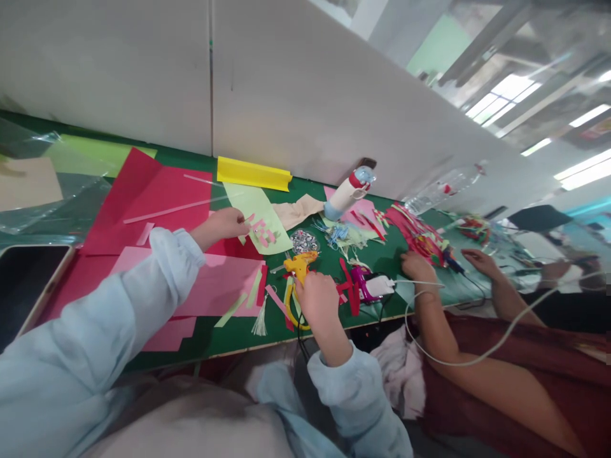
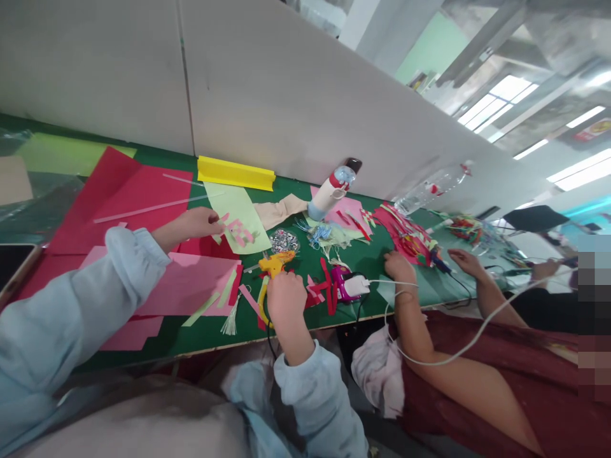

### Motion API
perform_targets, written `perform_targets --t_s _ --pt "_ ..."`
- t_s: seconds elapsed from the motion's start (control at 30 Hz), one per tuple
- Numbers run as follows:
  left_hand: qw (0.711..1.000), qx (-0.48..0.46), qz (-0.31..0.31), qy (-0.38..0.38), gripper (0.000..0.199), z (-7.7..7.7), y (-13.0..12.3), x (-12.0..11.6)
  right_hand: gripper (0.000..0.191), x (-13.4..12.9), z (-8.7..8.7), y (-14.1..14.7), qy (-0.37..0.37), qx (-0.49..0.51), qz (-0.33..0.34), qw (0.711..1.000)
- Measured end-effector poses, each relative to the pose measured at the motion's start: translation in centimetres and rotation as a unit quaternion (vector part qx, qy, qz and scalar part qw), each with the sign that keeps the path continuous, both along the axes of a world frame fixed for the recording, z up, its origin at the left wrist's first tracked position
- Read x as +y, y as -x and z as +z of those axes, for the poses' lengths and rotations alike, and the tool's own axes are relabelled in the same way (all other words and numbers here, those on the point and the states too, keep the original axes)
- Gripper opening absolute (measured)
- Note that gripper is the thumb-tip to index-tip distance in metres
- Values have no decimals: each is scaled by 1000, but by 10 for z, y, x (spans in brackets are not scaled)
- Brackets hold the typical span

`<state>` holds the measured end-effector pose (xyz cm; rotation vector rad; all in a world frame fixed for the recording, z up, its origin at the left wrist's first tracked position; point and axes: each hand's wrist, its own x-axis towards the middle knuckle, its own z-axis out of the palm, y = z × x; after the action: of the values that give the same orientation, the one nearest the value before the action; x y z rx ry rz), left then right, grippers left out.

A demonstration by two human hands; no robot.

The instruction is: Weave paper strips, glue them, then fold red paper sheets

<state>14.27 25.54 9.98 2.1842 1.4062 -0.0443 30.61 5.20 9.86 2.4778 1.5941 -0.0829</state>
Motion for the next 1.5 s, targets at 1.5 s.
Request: perform_targets --t_s 1.5 --pt "986 -113 -48 114 27 13 31 27 27 117 -1 -16 -141 246 159 946"
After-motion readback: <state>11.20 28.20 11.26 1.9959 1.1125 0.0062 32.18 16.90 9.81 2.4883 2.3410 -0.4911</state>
